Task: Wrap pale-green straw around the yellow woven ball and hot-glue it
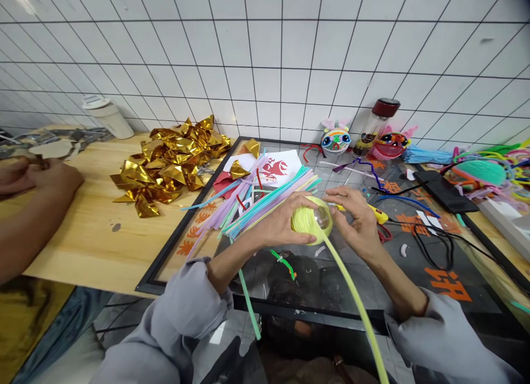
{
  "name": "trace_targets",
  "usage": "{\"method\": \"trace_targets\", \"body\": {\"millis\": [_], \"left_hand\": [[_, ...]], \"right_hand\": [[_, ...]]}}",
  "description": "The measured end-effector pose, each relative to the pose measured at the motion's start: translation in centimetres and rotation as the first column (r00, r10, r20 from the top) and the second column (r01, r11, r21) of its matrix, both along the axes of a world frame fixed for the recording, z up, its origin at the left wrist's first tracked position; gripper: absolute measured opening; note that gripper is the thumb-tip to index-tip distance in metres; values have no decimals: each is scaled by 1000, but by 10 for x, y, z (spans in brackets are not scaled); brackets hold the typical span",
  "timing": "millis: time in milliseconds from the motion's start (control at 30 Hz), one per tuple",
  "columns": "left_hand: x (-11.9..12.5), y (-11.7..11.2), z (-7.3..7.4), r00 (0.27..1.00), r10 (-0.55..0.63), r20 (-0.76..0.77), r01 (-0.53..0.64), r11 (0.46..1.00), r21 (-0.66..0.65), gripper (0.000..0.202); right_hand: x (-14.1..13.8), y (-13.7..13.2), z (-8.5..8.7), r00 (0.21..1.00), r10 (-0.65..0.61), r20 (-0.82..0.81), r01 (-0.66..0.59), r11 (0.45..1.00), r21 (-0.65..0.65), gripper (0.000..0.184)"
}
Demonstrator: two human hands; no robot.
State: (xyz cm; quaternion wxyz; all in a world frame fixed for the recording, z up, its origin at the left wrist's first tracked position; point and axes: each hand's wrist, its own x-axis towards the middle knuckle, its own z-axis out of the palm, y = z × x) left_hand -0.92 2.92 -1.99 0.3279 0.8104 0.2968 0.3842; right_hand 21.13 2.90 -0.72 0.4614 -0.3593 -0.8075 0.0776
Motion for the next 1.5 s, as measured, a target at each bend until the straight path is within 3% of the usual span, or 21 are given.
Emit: {"method": "trace_targets", "body": {"millis": [100, 200, 267, 467, 567, 733, 1000, 1100, 1233, 1500], "left_hand": [[-2, -3, -1, 1000, -8, -27, 10, 999, 48, 57], [-3, -6, 0, 999, 3, -33, 0, 995, 98, 56], [-2, -9, 1, 998, 7, -59, 0, 993, 117, 54], [2, -13, 5, 993, 50, -107, -42, 996, 84, 53], [3, -11, 3, 997, 53, -63, -51, 998, 31, 54], [0, -3, -5, 981, 172, 93, -162, 981, -102, 55], [-3, 7, -15, 930, 266, 254, -157, 911, -381, 63], [-3, 7, -15, 927, 274, 257, -158, 906, -393, 63], [-3, 8, -16, 927, 258, 273, -137, 909, -394, 64], [-4, 10, -17, 943, 267, 196, -201, 932, -302, 60]], "right_hand": [[2, 3, -5, 993, -115, 42, 119, 985, -128, 42], [-2, -1, -8, 987, -60, 150, 91, 973, -212, 63], [-9, -7, -8, 982, -19, 185, 54, 981, -186, 69], [-23, -18, -6, 984, 30, 175, -13, 995, -99, 74], [-19, -12, -9, 984, -6, 179, 33, 988, -149, 74], [-9, -1, -21, 982, -34, 184, 78, 968, -237, 70], [-20, -13, -31, 957, -177, 230, 184, 983, -5, 58], [-23, -21, -32, 938, -253, 237, 231, 966, 117, 49], [-26, -29, -32, 938, -257, 234, 212, 957, 197, 41], [-24, -32, -26, 949, -210, 236, 159, 962, 221, 36]]}}
